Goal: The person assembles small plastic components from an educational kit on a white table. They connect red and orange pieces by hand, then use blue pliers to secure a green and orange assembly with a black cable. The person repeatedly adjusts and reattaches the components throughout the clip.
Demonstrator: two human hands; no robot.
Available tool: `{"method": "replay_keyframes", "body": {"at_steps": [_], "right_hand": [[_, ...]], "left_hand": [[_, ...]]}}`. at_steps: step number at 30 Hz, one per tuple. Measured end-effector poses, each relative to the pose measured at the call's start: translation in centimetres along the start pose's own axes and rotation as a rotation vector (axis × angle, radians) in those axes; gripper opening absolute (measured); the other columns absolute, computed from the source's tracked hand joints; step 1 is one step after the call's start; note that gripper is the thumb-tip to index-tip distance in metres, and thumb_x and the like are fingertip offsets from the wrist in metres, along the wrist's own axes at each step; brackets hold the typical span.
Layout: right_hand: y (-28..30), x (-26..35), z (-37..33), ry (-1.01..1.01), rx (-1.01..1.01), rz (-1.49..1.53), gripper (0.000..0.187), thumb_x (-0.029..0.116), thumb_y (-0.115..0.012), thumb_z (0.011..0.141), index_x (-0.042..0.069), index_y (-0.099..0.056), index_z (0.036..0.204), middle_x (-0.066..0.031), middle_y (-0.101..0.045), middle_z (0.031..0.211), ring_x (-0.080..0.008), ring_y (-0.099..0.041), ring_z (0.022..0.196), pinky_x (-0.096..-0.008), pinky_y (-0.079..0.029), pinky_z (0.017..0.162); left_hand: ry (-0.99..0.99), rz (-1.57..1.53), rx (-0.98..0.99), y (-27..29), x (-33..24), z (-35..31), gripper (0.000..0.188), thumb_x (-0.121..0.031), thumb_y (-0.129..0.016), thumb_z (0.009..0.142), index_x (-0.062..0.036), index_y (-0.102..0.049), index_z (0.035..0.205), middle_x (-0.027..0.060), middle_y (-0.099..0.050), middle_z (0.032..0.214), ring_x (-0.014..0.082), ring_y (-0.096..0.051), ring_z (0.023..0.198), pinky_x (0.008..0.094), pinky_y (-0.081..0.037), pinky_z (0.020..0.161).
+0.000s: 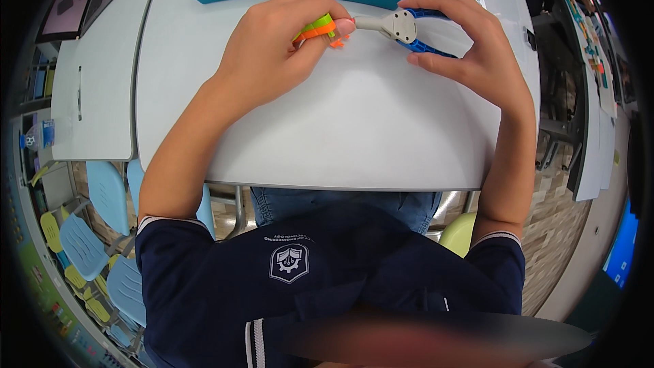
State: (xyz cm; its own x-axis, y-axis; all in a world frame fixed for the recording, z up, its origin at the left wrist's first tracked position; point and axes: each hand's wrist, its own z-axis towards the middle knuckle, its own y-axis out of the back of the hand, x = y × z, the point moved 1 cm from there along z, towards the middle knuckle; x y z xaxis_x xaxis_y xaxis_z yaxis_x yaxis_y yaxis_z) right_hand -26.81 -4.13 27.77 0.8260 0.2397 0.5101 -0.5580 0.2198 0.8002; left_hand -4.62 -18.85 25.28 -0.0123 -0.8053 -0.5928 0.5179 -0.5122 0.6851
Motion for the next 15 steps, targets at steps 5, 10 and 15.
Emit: {"method": "replay_keyframes", "body": {"at_steps": [5,10,15], "right_hand": [[0.7,-0.7,0.1,0.052,-0.063,-0.219,0.052,0.007,-0.083,0.070,0.007,-0.068,0.120,-0.0086,-0.065,0.120,-0.0248,-0.063,0.112,-0.0343,-0.048,0.099],[1.5,-1.9,-0.1,-0.040,-0.280,-0.412,0.039,0.006,-0.079,0.075,0.004,-0.069,0.113,-0.0107,-0.068,0.108,-0.0243,-0.066,0.100,-0.0338,-0.051,0.089],[2.0,-4.1,-0.5,-0.250,-0.305,-0.403,0.040,0.009,-0.078,0.072,-0.001,-0.066,0.108,-0.0166,-0.064,0.103,-0.0333,-0.062,0.099,-0.0388,-0.049,0.090]], "left_hand": [[-0.026,-0.083,-0.087,0.1,-0.1,0.0,0.011,-0.013,-0.069,0.091,-0.0025,-0.070,0.091,0.0066,-0.066,0.080,0.0203,-0.063,0.073,0.0297,-0.049,0.066],[-0.042,-0.027,0.022,-0.5,0.2,-0.3,0.011,-0.010,-0.073,0.089,-0.0037,-0.074,0.098,0.0080,-0.070,0.085,0.0191,-0.065,0.076,0.0285,-0.050,0.068],[-0.127,0.157,0.198,-2.2,-0.3,-1.2,0.020,-0.008,-0.075,0.083,-0.0115,-0.077,0.103,0.0049,-0.069,0.086,0.0211,-0.067,0.075,0.0317,-0.053,0.065]]}}
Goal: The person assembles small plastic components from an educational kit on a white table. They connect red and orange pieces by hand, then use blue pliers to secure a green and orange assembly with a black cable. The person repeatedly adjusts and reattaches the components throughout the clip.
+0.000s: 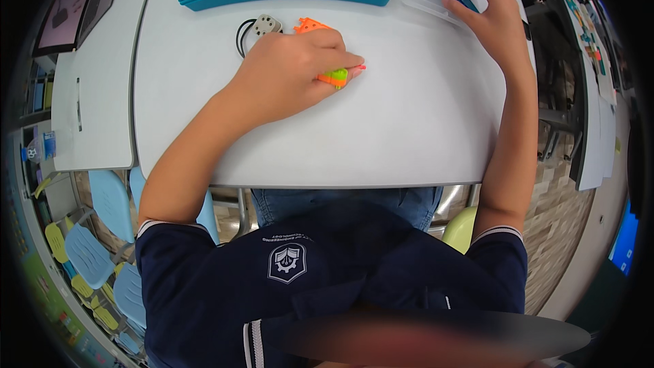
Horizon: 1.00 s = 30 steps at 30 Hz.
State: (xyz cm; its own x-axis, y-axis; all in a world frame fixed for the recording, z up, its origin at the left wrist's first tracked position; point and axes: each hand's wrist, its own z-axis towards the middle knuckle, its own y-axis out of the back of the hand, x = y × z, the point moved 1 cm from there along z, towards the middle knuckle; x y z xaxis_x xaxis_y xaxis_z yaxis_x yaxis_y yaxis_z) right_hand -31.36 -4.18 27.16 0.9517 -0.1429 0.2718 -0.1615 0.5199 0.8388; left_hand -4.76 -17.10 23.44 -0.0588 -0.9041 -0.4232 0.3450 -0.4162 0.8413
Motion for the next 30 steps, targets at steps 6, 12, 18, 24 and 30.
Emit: {"method": "replay_keyframes", "body": {"at_steps": [6,12,18,24,30], "right_hand": [[-1.1,-1.4,-0.1,-0.122,0.072,0.053,0.036,0.015,-0.075,0.079,-0.003,-0.066,0.109,-0.0176,-0.065,0.102,-0.0325,-0.062,0.097,-0.0381,-0.049,0.089],[-0.9,-0.8,0.0,-0.162,0.090,0.084,0.034,0.020,-0.073,0.085,-0.003,-0.066,0.109,-0.0183,-0.065,0.105,-0.0331,-0.062,0.098,-0.0382,-0.049,0.089],[-0.8,1.3,0.2,0.089,-0.140,0.035,0.026,0.016,-0.073,0.088,-0.002,-0.067,0.106,-0.0173,-0.067,0.104,-0.0325,-0.063,0.097,-0.0381,-0.050,0.085],[-2.0,5.3,-1.1,0.270,-0.049,0.279,0.027,0.007,-0.076,0.085,0.003,-0.071,0.111,-0.0096,-0.071,0.102,-0.0215,-0.067,0.090,-0.0304,-0.052,0.080],[-3.1,7.7,-2.2,0.290,-0.063,0.518,0.010,0.009,-0.075,0.087,0.004,-0.073,0.096,-0.0074,-0.071,0.083,-0.0192,-0.066,0.068,-0.0283,-0.050,0.057]], "left_hand": [[0.066,0.098,0.086,0.0,0.1,-0.2,0.030,-0.009,-0.075,0.081,-0.0157,-0.076,0.110,0.0031,-0.067,0.092,0.0216,-0.067,0.075,0.0325,-0.054,0.067],[0.092,0.026,0.071,0.3,0.4,0.1,0.032,-0.009,-0.075,0.081,-0.0142,-0.075,0.113,0.0068,-0.066,0.093,0.0235,-0.066,0.080,0.0308,-0.054,0.071],[0.277,-0.540,-0.141,1.6,0.1,0.3,0.044,-0.012,-0.070,0.092,-0.0074,-0.061,0.136,0.0028,-0.065,0.101,0.0131,-0.058,0.084,0.0243,-0.047,0.080],[0.428,-1.091,-0.183,2.0,0.4,0.4,0.050,-0.017,-0.059,0.101,-0.0033,-0.047,0.147,0.0038,-0.059,0.127,0.0101,-0.058,0.092,0.0231,-0.045,0.086],[0.424,-0.997,-0.171,1.2,0.3,0.5,0.049,-0.020,-0.061,0.100,-0.0007,-0.050,0.144,0.0044,-0.065,0.120,0.0139,-0.066,0.103,0.0281,-0.048,0.094]]}}
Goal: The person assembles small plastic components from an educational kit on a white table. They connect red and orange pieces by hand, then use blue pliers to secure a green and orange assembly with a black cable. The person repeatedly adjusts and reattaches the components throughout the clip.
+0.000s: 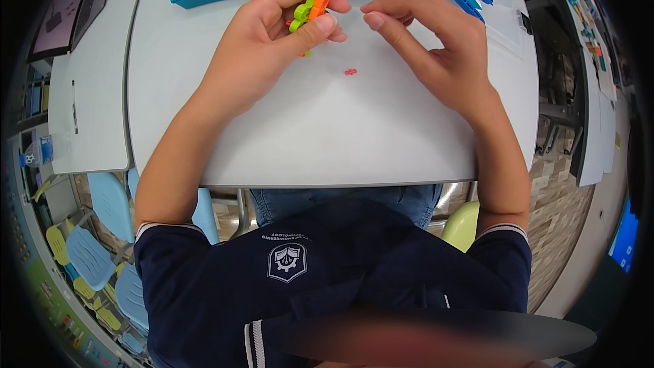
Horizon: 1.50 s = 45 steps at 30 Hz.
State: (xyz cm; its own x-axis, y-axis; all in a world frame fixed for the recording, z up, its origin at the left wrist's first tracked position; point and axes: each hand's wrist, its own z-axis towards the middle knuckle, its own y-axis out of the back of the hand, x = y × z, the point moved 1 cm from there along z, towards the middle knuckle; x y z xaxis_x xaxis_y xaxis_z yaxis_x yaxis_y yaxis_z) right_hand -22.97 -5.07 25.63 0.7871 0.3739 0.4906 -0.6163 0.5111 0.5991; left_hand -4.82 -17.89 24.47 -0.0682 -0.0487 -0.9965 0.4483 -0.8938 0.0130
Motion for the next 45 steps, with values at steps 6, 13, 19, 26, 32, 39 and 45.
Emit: {"method": "replay_keyframes", "body": {"at_steps": [6,13,19,26,32,39,45], "right_hand": [[-0.8,0.8,-0.3,-0.082,-0.030,0.037,0.012,0.011,-0.073,0.089,0.004,-0.072,0.098,-0.0063,-0.070,0.083,-0.0156,-0.063,0.063,-0.0255,-0.048,0.054],[-0.9,0.8,-0.6,-0.141,-0.029,0.073,0.014,0.013,-0.073,0.089,0.005,-0.072,0.101,-0.0049,-0.070,0.081,-0.0128,-0.060,0.060,-0.0244,-0.047,0.054],[-0.4,0.1,-0.5,-0.308,-0.046,0.246,0.018,0.017,-0.073,0.092,0.004,-0.073,0.105,-0.0027,-0.070,0.083,-0.0086,-0.060,0.063,-0.0222,-0.047,0.057],[-0.2,-0.3,-0.4,-0.482,-0.038,0.417,0.021,0.023,-0.072,0.094,0.004,-0.074,0.103,-0.0008,-0.070,0.082,-0.0070,-0.061,0.064,-0.0213,-0.048,0.057],[-0.5,-0.7,-0.4,-0.450,-0.064,0.233,0.019,0.022,-0.073,0.092,0.005,-0.074,0.100,0.0000,-0.071,0.082,-0.0055,-0.058,0.061,-0.0207,-0.045,0.055],[-0.2,0.6,-0.3,-0.231,-0.017,0.054,0.013,0.004,-0.075,0.088,0.003,-0.073,0.101,-0.0013,-0.070,0.089,-0.0052,-0.057,0.066,-0.0195,-0.042,0.056],[-0.8,1.1,-0.3,0.015,0.048,-0.025,0.022,-0.002,-0.077,0.080,0.005,-0.073,0.100,-0.0025,-0.068,0.087,-0.0072,-0.055,0.062,-0.0197,-0.037,0.051]], "left_hand": [[0.008,-0.131,0.094,-0.4,-0.1,0.1,0.048,-0.011,-0.068,0.096,-0.0004,-0.053,0.140,0.0093,-0.070,0.116,0.0155,-0.068,0.100,0.0280,-0.055,0.092],[-0.038,-0.038,0.095,-1.1,-0.5,-0.3,0.051,-0.007,-0.074,0.089,0.0012,-0.057,0.136,0.0120,-0.069,0.119,0.0177,-0.068,0.105,0.0316,-0.056,0.093],[0.056,-0.166,0.152,-0.7,-1.3,-0.4,0.050,-0.014,-0.069,0.093,0.0011,-0.054,0.139,0.0145,-0.068,0.121,0.0193,-0.069,0.102,0.0334,-0.056,0.093],[0.146,-0.322,0.224,0.1,-1.3,0.2,0.045,-0.020,-0.061,0.099,0.0025,-0.055,0.137,0.0170,-0.068,0.122,0.0229,-0.070,0.103,0.0352,-0.056,0.095],[0.213,-0.318,0.129,0.2,-0.8,0.1,0.044,-0.012,-0.070,0.092,0.0044,-0.058,0.131,0.0153,-0.071,0.115,0.0215,-0.072,0.099,0.0335,-0.056,0.094],[0.172,-0.121,-0.012,0.5,-0.3,0.1,0.046,-0.009,-0.074,0.088,0.0026,-0.059,0.130,0.0140,-0.071,0.112,0.0215,-0.072,0.103,0.0326,-0.057,0.093],[0.177,0.032,0.000,0.0,-0.4,-0.2,0.055,-0.013,-0.081,0.082,0.0026,-0.059,0.130,0.0075,-0.075,0.097,0.0114,-0.070,0.087,0.0253,-0.055,0.077]]}}
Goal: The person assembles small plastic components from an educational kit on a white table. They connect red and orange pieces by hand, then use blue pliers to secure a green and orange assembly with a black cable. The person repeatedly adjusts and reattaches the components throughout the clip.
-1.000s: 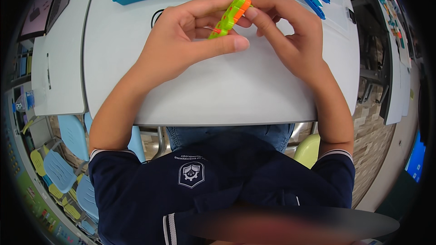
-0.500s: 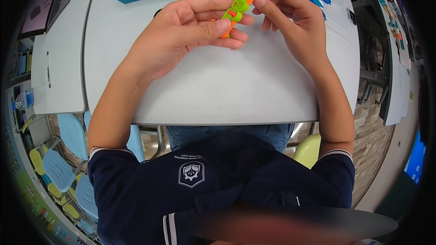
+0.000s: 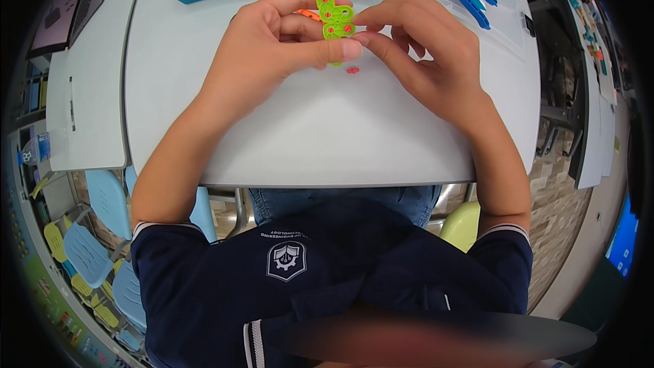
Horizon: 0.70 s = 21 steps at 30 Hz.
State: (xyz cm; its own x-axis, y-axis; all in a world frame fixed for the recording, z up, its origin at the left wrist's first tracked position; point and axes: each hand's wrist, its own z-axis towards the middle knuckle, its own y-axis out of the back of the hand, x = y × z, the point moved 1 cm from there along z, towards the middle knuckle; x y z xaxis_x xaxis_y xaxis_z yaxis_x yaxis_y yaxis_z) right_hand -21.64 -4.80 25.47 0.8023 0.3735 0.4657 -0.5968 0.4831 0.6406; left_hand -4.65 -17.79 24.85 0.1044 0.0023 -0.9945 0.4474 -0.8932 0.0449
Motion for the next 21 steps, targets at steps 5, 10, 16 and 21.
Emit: {"method": "replay_keyframes", "body": {"at_steps": [5,10,16,21], "right_hand": [[-0.3,-0.6,0.0,0.042,0.024,0.003,0.021,-0.002,-0.077,0.080,0.005,-0.073,0.100,-0.0042,-0.069,0.089,-0.0115,-0.060,0.066,-0.0224,-0.045,0.054],[-0.5,-0.8,-0.4,0.020,0.056,0.007,0.018,0.001,-0.077,0.079,0.005,-0.074,0.096,-0.0059,-0.070,0.089,-0.0179,-0.066,0.072,-0.0273,-0.052,0.058],[-0.5,-1.0,-0.5,-0.022,0.079,0.021,0.013,0.005,-0.077,0.078,0.007,-0.075,0.090,-0.0057,-0.069,0.085,-0.0236,-0.068,0.071,-0.0324,-0.054,0.060],[-0.4,-1.4,-0.6,-0.110,0.100,0.021,0.011,0.006,-0.077,0.079,0.008,-0.076,0.090,-0.0062,-0.070,0.081,-0.0209,-0.066,0.067,-0.0301,-0.052,0.058]], "left_hand": [[0.048,0.070,0.009,-0.3,0.0,-0.1,0.059,-0.013,-0.084,0.079,0.0013,-0.059,0.131,0.0060,-0.075,0.097,0.0093,-0.068,0.083,0.0238,-0.054,0.070],[0.026,0.075,0.066,-0.2,0.4,0.3,0.061,-0.012,-0.084,0.079,0.0033,-0.058,0.132,0.0070,-0.073,0.097,0.0111,-0.069,0.084,0.0229,-0.055,0.067],[0.017,0.083,0.082,-0.2,1.3,0.8,0.061,-0.010,-0.084,0.079,0.0043,-0.057,0.133,0.0084,-0.072,0.097,0.0119,-0.071,0.083,0.0228,-0.056,0.065],[-0.107,0.196,-0.092,-0.4,2.0,0.7,0.067,-0.012,-0.087,0.076,-0.0007,-0.057,0.136,0.0108,-0.068,0.113,0.0082,-0.066,0.073,0.0211,-0.055,0.062]]}}
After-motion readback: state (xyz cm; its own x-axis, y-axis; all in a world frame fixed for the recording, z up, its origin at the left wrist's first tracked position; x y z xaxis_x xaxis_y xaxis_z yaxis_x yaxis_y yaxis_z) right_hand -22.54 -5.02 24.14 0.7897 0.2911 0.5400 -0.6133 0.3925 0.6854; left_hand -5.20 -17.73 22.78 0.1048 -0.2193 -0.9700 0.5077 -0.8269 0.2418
